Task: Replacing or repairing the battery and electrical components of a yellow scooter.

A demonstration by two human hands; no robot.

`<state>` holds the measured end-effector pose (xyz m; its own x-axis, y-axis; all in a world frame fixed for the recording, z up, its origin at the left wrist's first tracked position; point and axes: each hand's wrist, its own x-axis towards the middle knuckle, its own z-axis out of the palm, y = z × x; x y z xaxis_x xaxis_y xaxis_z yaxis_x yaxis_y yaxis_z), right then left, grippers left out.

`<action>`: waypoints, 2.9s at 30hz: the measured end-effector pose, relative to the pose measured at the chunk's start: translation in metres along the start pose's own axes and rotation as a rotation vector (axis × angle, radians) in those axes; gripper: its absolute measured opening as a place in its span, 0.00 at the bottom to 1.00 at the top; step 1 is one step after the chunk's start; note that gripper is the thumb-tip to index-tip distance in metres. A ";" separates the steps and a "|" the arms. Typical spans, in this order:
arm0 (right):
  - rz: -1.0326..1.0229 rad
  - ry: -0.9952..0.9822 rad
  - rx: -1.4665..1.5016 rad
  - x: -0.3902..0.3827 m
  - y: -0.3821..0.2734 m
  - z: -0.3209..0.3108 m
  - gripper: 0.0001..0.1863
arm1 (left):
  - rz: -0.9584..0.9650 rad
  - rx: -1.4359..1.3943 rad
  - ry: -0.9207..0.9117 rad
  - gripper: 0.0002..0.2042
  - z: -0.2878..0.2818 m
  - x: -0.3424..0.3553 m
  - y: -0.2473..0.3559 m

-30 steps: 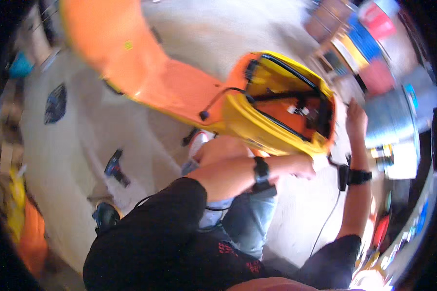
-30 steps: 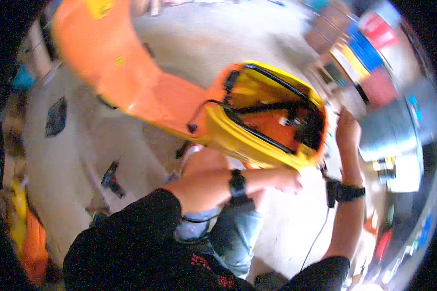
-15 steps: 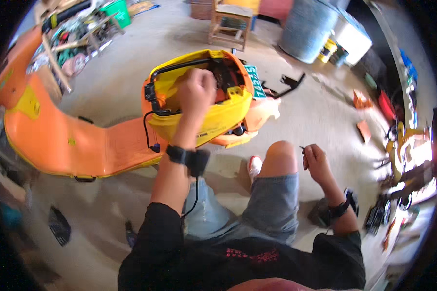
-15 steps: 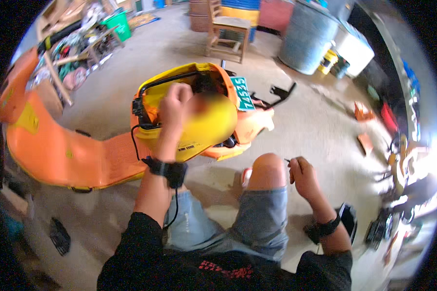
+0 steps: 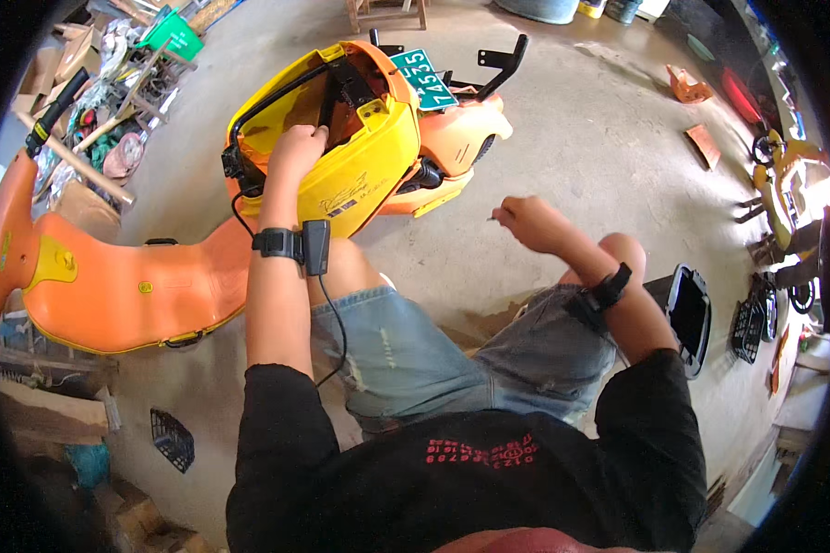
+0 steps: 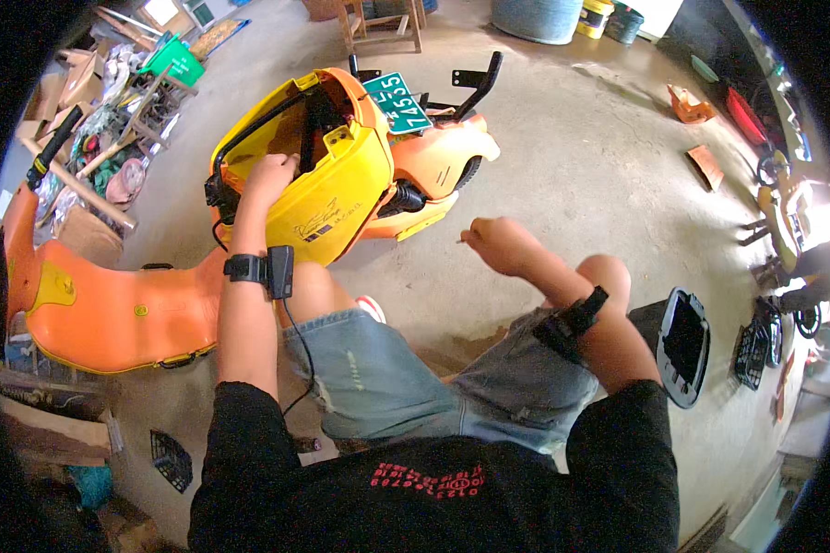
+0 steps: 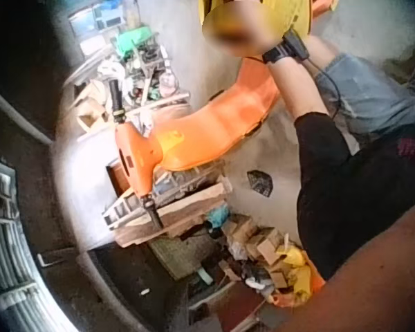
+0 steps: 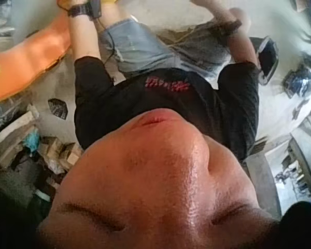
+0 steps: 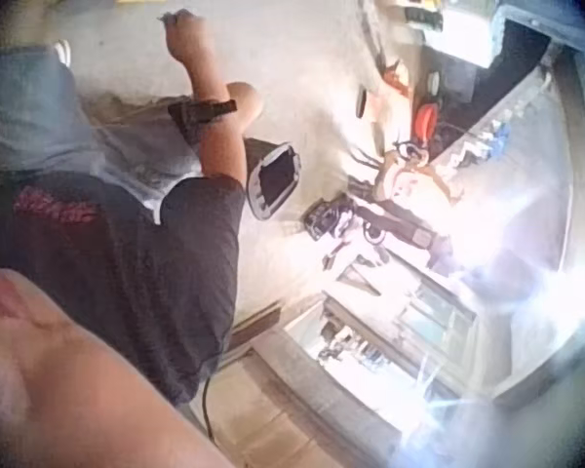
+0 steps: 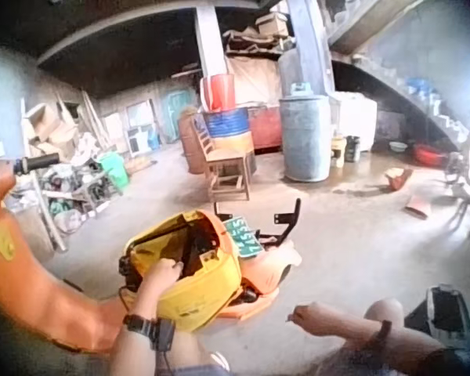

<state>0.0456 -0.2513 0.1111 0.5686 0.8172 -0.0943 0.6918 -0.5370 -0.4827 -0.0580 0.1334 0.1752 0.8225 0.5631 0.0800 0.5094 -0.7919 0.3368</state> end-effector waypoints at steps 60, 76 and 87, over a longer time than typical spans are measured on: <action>0.867 -0.588 0.146 -0.390 0.188 -0.228 0.14 | -1.476 -1.371 -0.355 0.10 -0.196 0.037 0.190; 0.536 -0.656 0.096 -0.169 0.367 -0.415 0.12 | -1.110 -1.890 -0.785 0.07 -0.014 0.264 0.345; 0.519 -0.626 0.223 0.056 0.514 -0.547 0.10 | -0.853 -2.550 0.113 0.08 -0.043 0.251 0.249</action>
<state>0.6768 -0.5961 0.3340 0.3927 0.4788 -0.7852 0.2696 -0.8762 -0.3995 0.2646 0.0875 0.3199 0.6936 0.4926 -0.5257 -0.5165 0.8487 0.1137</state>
